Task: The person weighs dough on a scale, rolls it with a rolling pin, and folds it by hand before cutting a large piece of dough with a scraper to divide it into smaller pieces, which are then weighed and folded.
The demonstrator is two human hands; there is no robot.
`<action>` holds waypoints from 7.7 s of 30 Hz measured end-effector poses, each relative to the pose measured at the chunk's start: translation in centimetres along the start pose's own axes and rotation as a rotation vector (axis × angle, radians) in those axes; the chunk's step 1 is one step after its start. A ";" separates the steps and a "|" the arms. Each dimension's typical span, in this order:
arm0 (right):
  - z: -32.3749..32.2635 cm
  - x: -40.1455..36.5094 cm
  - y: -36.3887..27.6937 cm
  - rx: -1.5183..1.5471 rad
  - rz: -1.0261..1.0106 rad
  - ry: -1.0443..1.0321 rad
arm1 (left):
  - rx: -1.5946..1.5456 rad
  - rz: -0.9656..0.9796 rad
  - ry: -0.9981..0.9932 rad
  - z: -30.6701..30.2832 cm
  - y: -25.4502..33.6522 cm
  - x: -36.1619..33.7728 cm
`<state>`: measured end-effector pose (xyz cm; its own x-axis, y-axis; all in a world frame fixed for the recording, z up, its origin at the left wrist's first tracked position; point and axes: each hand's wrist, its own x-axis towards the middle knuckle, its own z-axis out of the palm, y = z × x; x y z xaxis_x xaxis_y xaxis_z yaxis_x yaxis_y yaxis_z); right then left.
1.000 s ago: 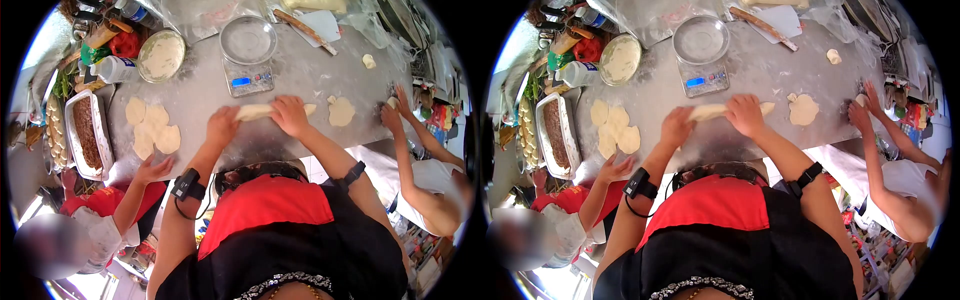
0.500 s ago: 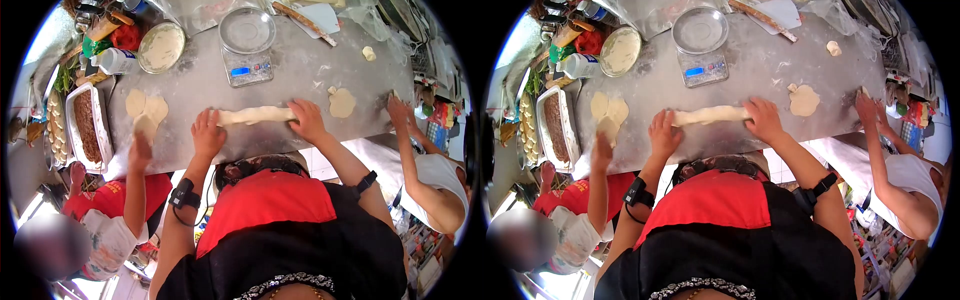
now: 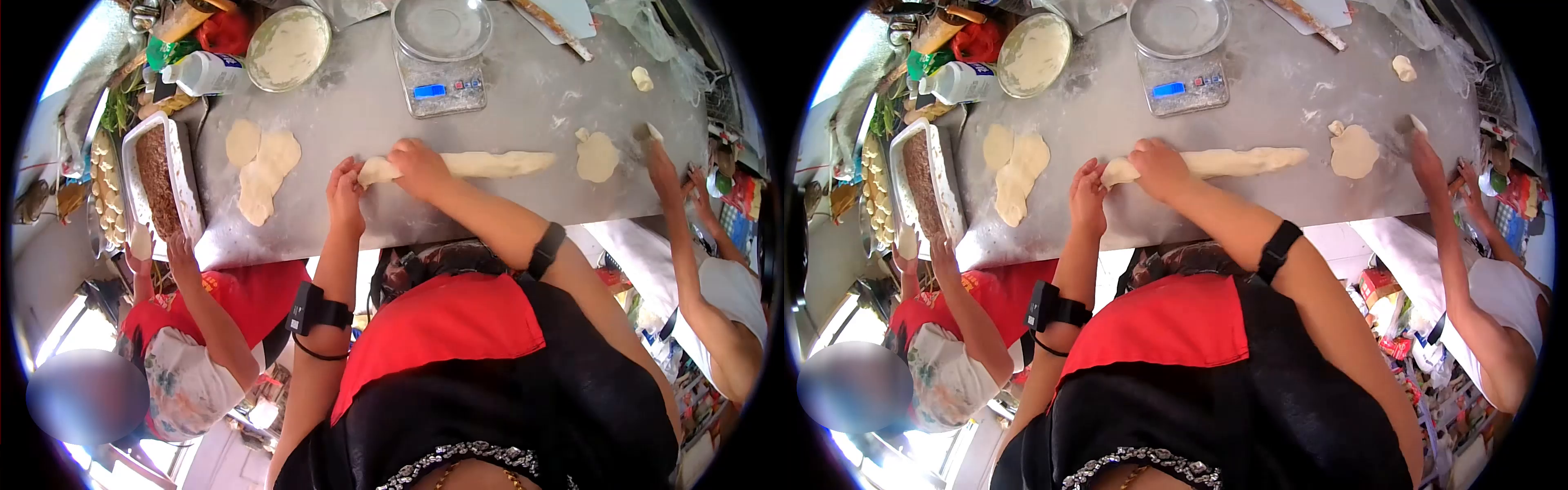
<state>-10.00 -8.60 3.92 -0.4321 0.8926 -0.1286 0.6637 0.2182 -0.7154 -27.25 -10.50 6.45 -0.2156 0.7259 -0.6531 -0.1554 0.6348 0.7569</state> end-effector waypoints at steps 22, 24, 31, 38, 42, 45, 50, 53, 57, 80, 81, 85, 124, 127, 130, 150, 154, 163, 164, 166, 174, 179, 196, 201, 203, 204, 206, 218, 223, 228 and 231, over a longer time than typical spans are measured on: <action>-3.0 -5.2 -1.2 -0.108 0.108 0.048 | 1.263 1.136 0.338 4.0 7.0 5.9; -1.9 -6.2 0.0 -0.162 0.071 0.173 | 0.844 0.661 0.082 3.4 6.3 4.2; -2.8 -5.7 -0.6 0.322 0.290 0.096 | 0.676 0.483 -0.175 7.3 -0.8 -4.6; -6.6 -3.8 0.1 0.519 0.303 -0.684 | 0.971 0.759 0.097 6.9 0.8 -0.3; -7.4 -4.9 -1.4 -0.014 0.057 -0.155 | 1.053 0.766 0.306 4.2 3.1 4.7; -4.5 -6.6 0.9 -0.267 0.000 0.208 | 1.150 0.903 0.309 3.8 5.2 4.6; -5.3 -7.0 1.9 0.007 0.144 -0.028 | 0.479 0.456 -0.055 5.3 2.5 0.2; -5.8 -6.1 0.2 0.284 0.244 0.056 | 0.536 0.441 -0.258 9.4 -1.4 -4.7; -4.6 -6.9 2.4 0.536 0.363 0.060 | 0.545 0.656 -0.155 11.3 -1.5 -5.3; -7.7 -8.3 2.1 0.357 0.281 0.132 | 0.546 0.416 -0.326 12.6 -1.6 -6.2; -7.0 -8.0 2.6 0.387 0.345 0.200 | 0.519 0.466 -0.290 13.1 -1.4 -6.1; -7.1 -8.0 4.0 0.667 0.391 0.026 | 0.564 0.688 -0.189 13.7 -1.8 -5.2; -13.0 5.7 -2.1 1.735 0.674 0.154 | 0.970 0.474 -0.204 2.1 18.5 18.3; -11.3 6.4 -2.2 1.734 0.720 0.064 | 0.811 0.374 -0.371 0.6 17.9 13.4; -10.3 7.0 -4.0 1.656 0.793 0.008 | 0.968 0.473 -0.454 -0.3 14.1 9.6; -25.0 4.0 -10.8 0.628 -0.066 0.355 | 1.102 0.812 -0.095 0.8 2.1 2.0; -29.9 -1.6 -20.8 -0.021 -0.819 0.390 | 1.096 0.850 -0.072 1.1 2.0 1.7; -27.4 -3.4 -24.5 -0.690 -0.576 0.121 | 1.052 0.876 -0.049 1.6 0.8 1.7; -27.3 -3.8 -25.0 -0.690 -0.608 0.129 | 1.082 0.860 -0.078 1.3 0.8 1.8; -27.2 -4.6 -25.9 -0.678 -0.657 0.146 | 1.113 0.816 -0.098 1.2 1.4 1.3; -26.2 -6.0 -26.0 -0.703 -0.718 0.138 | 1.103 0.877 -0.091 1.7 0.1 1.5; -26.1 -6.5 -26.4 -0.686 -0.770 0.141 | 1.130 0.924 -0.022 2.4 0.2 -0.2; -19.6 -9.7 10.7 -0.449 0.589 0.025 | 0.976 0.869 -0.080 2.3 1.9 -1.2; -20.6 -12.6 16.9 -0.598 0.762 0.158 | 1.032 0.726 0.003 4.4 1.6 0.0; -20.2 -11.6 18.3 -0.508 0.767 0.163 | 0.961 0.556 -0.091 5.0 1.5 1.2; -19.9 -10.9 17.7 -0.390 0.735 0.204 | 0.654 0.356 -0.242 5.1 2.1 1.3; -19.4 -8.9 15.3 -0.128 0.617 0.303 | 0.398 0.282 -0.393 5.5 2.9 1.3; -16.6 -1.2 -0.1 0.972 0.450 0.152 | 0.295 0.463 -0.621 13.2 11.0 -1.7; -19.5 -4.4 -0.6 1.371 0.442 -0.158 | 0.666 0.984 -0.250 14.5 12.4 0.5; -20.2 -5.0 -0.2 1.279 0.471 -0.037 | 0.607 1.086 -0.214 18.0 15.8 6.0; -20.2 -5.5 0.5 1.240 0.506 -0.011 | 0.696 1.039 -0.157 18.4 13.8 9.1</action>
<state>5.01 -5.45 18.16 -0.3137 0.7639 -0.5639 -0.2347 -0.6379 -0.7335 -13.58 9.75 10.51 0.1929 0.9584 0.2102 0.5683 -0.2838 0.7724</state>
